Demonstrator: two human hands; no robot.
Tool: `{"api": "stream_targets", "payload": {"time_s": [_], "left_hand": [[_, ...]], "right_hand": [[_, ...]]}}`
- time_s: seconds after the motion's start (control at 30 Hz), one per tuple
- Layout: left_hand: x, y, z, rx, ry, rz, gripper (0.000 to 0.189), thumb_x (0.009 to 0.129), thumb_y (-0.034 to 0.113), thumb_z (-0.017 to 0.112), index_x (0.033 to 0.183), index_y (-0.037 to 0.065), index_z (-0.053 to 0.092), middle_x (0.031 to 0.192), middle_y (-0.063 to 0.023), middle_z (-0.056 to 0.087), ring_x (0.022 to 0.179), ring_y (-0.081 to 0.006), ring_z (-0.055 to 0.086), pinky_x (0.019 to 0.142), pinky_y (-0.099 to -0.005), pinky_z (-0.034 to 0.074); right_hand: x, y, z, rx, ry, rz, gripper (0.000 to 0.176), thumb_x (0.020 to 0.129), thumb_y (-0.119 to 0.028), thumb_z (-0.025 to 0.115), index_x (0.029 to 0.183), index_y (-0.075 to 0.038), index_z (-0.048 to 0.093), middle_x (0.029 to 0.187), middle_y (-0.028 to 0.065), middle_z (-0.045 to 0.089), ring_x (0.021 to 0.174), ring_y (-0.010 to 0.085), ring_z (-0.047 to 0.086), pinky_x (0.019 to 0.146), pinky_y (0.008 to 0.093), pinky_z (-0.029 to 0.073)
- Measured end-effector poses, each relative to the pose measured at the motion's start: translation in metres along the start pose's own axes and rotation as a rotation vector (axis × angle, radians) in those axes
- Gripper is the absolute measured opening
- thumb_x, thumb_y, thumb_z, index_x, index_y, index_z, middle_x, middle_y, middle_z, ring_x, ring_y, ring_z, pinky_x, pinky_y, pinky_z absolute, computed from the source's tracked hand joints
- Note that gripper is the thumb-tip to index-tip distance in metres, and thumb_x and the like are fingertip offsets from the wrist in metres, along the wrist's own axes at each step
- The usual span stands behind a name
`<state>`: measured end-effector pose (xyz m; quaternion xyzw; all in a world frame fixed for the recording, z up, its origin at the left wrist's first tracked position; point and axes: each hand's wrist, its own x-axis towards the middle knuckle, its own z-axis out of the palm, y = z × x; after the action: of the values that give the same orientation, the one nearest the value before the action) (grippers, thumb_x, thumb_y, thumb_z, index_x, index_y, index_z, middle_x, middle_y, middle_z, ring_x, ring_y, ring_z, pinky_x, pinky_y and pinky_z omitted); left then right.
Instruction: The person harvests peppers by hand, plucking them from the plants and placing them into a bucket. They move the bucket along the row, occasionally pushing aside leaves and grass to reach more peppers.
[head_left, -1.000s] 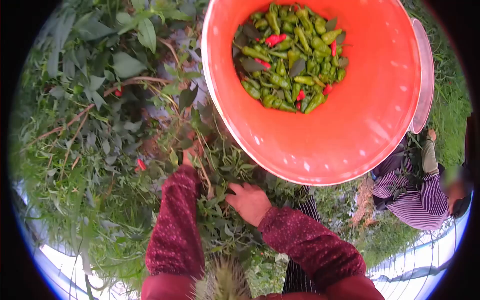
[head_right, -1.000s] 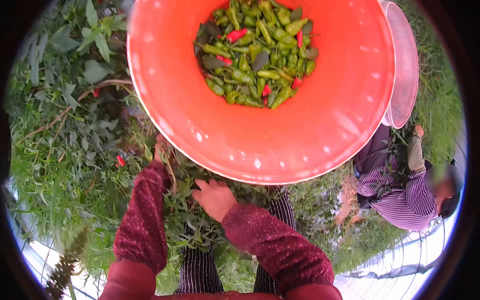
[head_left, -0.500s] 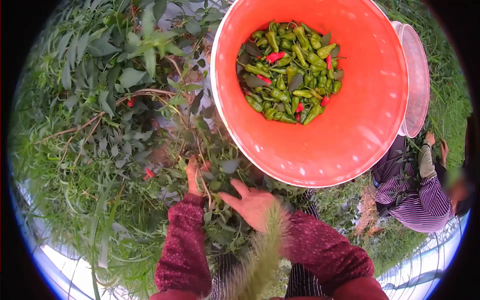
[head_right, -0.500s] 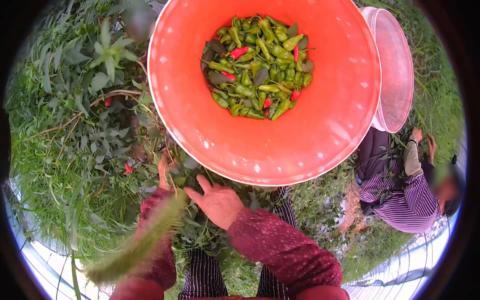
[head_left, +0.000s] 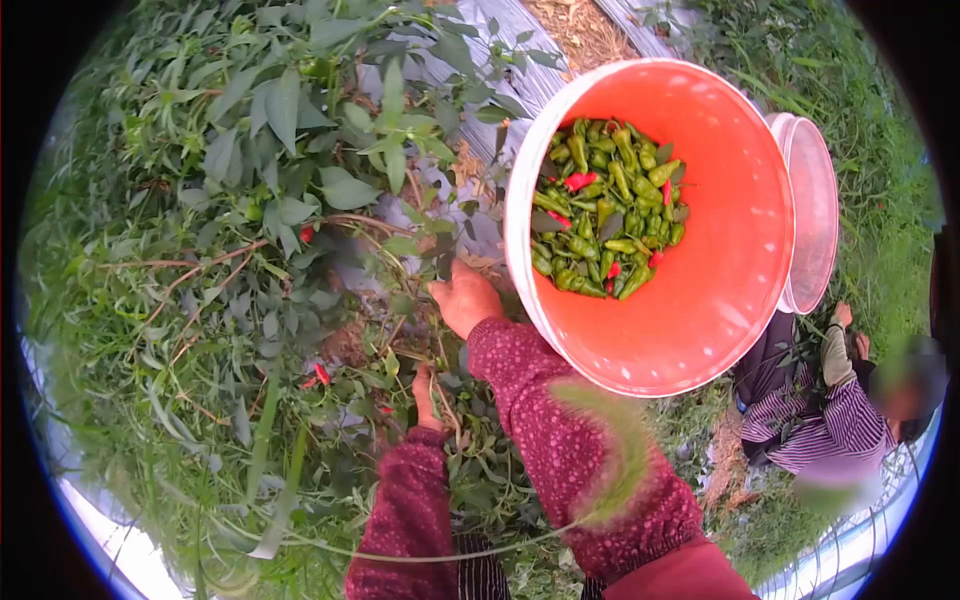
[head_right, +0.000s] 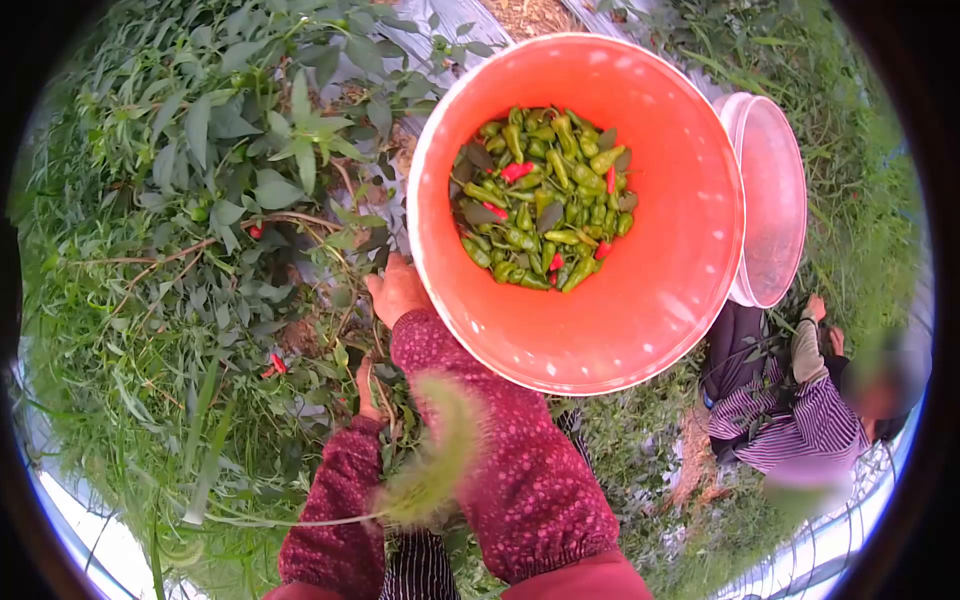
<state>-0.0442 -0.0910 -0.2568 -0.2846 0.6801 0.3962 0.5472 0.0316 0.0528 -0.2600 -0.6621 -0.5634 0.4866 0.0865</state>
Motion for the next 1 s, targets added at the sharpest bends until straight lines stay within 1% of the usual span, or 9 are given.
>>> {"api": "stream_targets", "payload": {"time_s": [0.23, 0.3, 0.37, 0.53, 0.6, 0.73, 0.8, 0.87, 1.0], "left_hand": [[0.030, -0.035, -0.024, 0.037, 0.007, 0.101, 0.039, 0.094, 0.043, 0.042, 0.109, 0.009, 0.055, 0.079, 0.0000, 0.051, 0.065, -0.0113, 0.050, 0.055, -0.0247, 0.042], [0.036, -0.053, -0.038, 0.030, 0.026, 0.128, 0.049, 0.092, 0.049, 0.043, 0.118, 0.009, 0.052, 0.089, -0.0029, 0.053, 0.075, -0.0145, 0.052, 0.065, -0.0313, 0.043], [0.041, -0.074, -0.054, 0.028, 0.029, 0.169, 0.060, 0.089, 0.056, 0.045, 0.126, 0.009, 0.049, 0.099, -0.0059, 0.055, 0.084, -0.0177, 0.054, 0.075, -0.0378, 0.045], [0.066, -0.104, -0.071, -0.175, -0.008, 0.107, 0.060, 0.092, 0.052, 0.036, 0.131, 0.006, 0.043, 0.106, -0.0129, 0.057, 0.082, -0.0248, 0.055, 0.070, -0.0408, 0.045], [0.130, -0.153, -0.111, 0.084, -0.002, 0.218, 0.064, 0.093, 0.050, 0.034, 0.134, 0.001, 0.037, 0.113, -0.0158, 0.056, 0.089, -0.0289, 0.055, 0.074, -0.0421, 0.044], [0.143, -0.158, -0.115, 0.210, 0.109, 0.274, 0.051, 0.080, 0.027, 0.062, 0.114, -0.008, 0.049, 0.103, -0.0206, 0.062, 0.087, -0.0326, 0.061, 0.075, -0.0405, 0.047], [0.127, -0.140, -0.105, 0.722, 0.216, 0.267, 0.046, 0.073, 0.019, 0.074, 0.106, -0.008, 0.057, 0.096, -0.0235, 0.065, 0.084, -0.0346, 0.064, 0.075, -0.0389, 0.049], [0.088, -0.108, -0.084, 1.059, 0.355, 0.231, 0.042, 0.072, 0.025, 0.075, 0.098, -0.004, 0.061, 0.085, -0.0222, 0.065, 0.078, -0.0372, 0.063, 0.073, -0.0397, 0.050], [0.113, -0.114, -0.091, 0.937, 0.355, 0.483, 0.039, 0.075, 0.025, 0.072, 0.101, -0.002, 0.060, 0.068, -0.0172, 0.061, 0.065, -0.0360, 0.060, 0.063, -0.0420, 0.048]], "right_hand": [[0.006, 0.006, 0.003, 0.069, -0.217, -0.006, 0.035, 0.071, -0.022, 0.064, 0.090, 0.007, 0.058, 0.091, 0.0275, 0.061, 0.089, 0.0416, 0.060, 0.081, 0.0445, 0.046], [0.013, 0.038, 0.019, 0.390, -0.266, 0.121, 0.029, 0.077, -0.005, 0.059, 0.105, -0.001, 0.061, 0.081, 0.0021, 0.060, 0.068, 0.0145, 0.054, 0.056, 0.0299, 0.044], [-0.005, 0.009, -0.013, 0.580, -0.424, 0.467, 0.026, 0.078, -0.003, 0.058, 0.104, -0.006, 0.060, 0.077, -0.0009, 0.056, 0.065, 0.0084, 0.050, 0.048, 0.0235, 0.037], [-0.026, -0.004, -0.021, 0.790, -0.423, 0.424, 0.020, 0.080, -0.008, 0.062, 0.099, -0.009, 0.058, 0.077, -0.0021, 0.054, 0.064, 0.0069, 0.049, 0.046, 0.0201, 0.034], [-0.031, 0.001, -0.028, 0.824, -0.376, 0.406, 0.025, 0.079, -0.013, 0.067, 0.102, -0.010, 0.057, 0.082, -0.0006, 0.056, 0.067, 0.0068, 0.050, 0.045, 0.0203, 0.034], [-0.056, 0.017, -0.044, 0.542, -0.194, 0.439, 0.023, 0.079, -0.015, 0.069, 0.098, -0.009, 0.059, 0.086, 0.0029, 0.058, 0.074, 0.0113, 0.055, 0.052, 0.0235, 0.040], [-0.071, 0.042, -0.049, 0.051, 0.008, -0.390, 0.021, 0.078, -0.014, 0.070, 0.094, -0.006, 0.060, 0.088, 0.0068, 0.059, 0.081, 0.0169, 0.057, 0.064, 0.0283, 0.046], [-0.092, 0.036, -0.061, 0.004, 0.004, -0.337, 0.021, 0.077, -0.012, 0.071, 0.094, -0.004, 0.061, 0.090, 0.0084, 0.060, 0.084, 0.0196, 0.058, 0.069, 0.0300, 0.046], [-0.124, 0.043, -0.072, -0.208, 0.065, -0.131, 0.022, 0.076, -0.005, 0.071, 0.096, -0.002, 0.061, 0.090, 0.0074, 0.062, 0.082, 0.0167, 0.058, 0.073, 0.0293, 0.046]]}}
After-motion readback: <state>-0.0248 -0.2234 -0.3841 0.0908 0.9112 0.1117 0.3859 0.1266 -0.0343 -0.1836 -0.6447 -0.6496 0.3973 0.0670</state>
